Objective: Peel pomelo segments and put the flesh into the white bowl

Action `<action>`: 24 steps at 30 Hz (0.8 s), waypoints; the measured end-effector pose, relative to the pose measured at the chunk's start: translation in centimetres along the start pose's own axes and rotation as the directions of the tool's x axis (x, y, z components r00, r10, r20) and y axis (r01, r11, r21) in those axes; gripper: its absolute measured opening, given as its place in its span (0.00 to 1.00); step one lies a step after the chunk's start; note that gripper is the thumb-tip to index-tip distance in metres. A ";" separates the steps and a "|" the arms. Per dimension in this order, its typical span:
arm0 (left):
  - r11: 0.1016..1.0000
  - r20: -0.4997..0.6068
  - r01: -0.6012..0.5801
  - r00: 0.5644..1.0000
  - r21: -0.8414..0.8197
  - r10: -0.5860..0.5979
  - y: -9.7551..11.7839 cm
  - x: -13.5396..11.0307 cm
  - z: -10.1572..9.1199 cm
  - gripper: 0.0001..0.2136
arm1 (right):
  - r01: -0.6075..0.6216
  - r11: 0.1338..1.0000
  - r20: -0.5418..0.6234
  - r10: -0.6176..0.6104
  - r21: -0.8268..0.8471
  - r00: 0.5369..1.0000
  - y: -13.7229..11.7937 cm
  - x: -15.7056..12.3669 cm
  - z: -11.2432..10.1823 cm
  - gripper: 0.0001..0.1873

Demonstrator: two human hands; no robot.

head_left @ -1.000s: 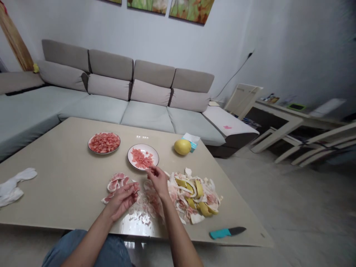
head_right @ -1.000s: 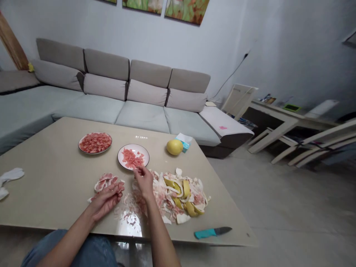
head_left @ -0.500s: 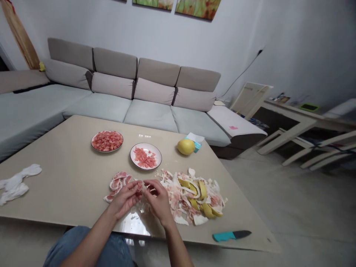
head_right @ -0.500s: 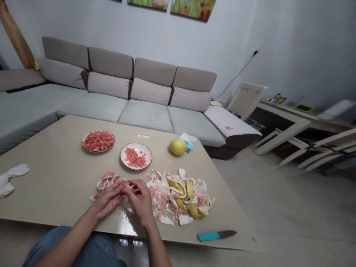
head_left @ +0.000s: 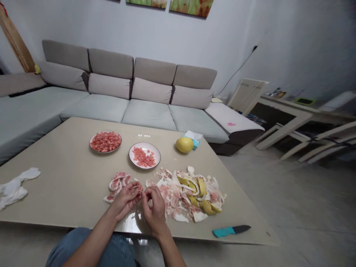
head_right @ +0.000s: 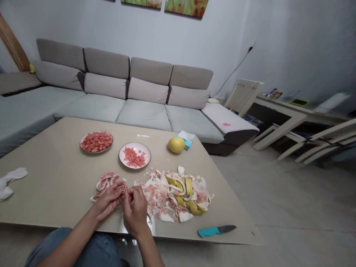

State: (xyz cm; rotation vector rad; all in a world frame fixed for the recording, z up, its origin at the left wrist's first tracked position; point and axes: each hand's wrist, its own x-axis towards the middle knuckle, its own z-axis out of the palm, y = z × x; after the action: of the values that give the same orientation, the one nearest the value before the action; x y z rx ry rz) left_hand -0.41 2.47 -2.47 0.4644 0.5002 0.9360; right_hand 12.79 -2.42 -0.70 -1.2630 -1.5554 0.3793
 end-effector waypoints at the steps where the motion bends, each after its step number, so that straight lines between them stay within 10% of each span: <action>1: 1.000 0.013 -0.002 1.000 -0.017 0.002 0.0 0.1 0.0 0.13 | 0.002 1.000 0.000 -0.002 0.012 1.000 -0.1 -0.3 0.0 0.07; 12: 1.000 0.023 -0.004 1.000 0.016 0.003 0.4 -0.1 0.2 0.12 | -0.107 0.994 -0.160 0.104 -0.006 0.982 1.3 -1.7 -2.2 0.09; 19: 0.966 0.024 -0.059 0.998 0.251 0.054 0.0 -0.2 0.1 0.10 | -0.207 0.966 0.100 0.224 -0.155 0.969 3.8 -2.8 -3.4 0.12; 24: 0.931 0.008 -0.044 0.999 0.362 0.044 -0.3 -0.3 0.2 0.14 | -0.206 0.963 0.014 0.212 -0.171 0.977 3.0 -2.2 -3.3 0.05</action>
State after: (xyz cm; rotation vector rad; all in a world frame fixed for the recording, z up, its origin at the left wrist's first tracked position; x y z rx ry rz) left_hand -0.25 2.07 -2.40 0.8129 0.6693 0.8881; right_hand 16.92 -4.20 -2.77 -1.5671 -1.5099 0.4107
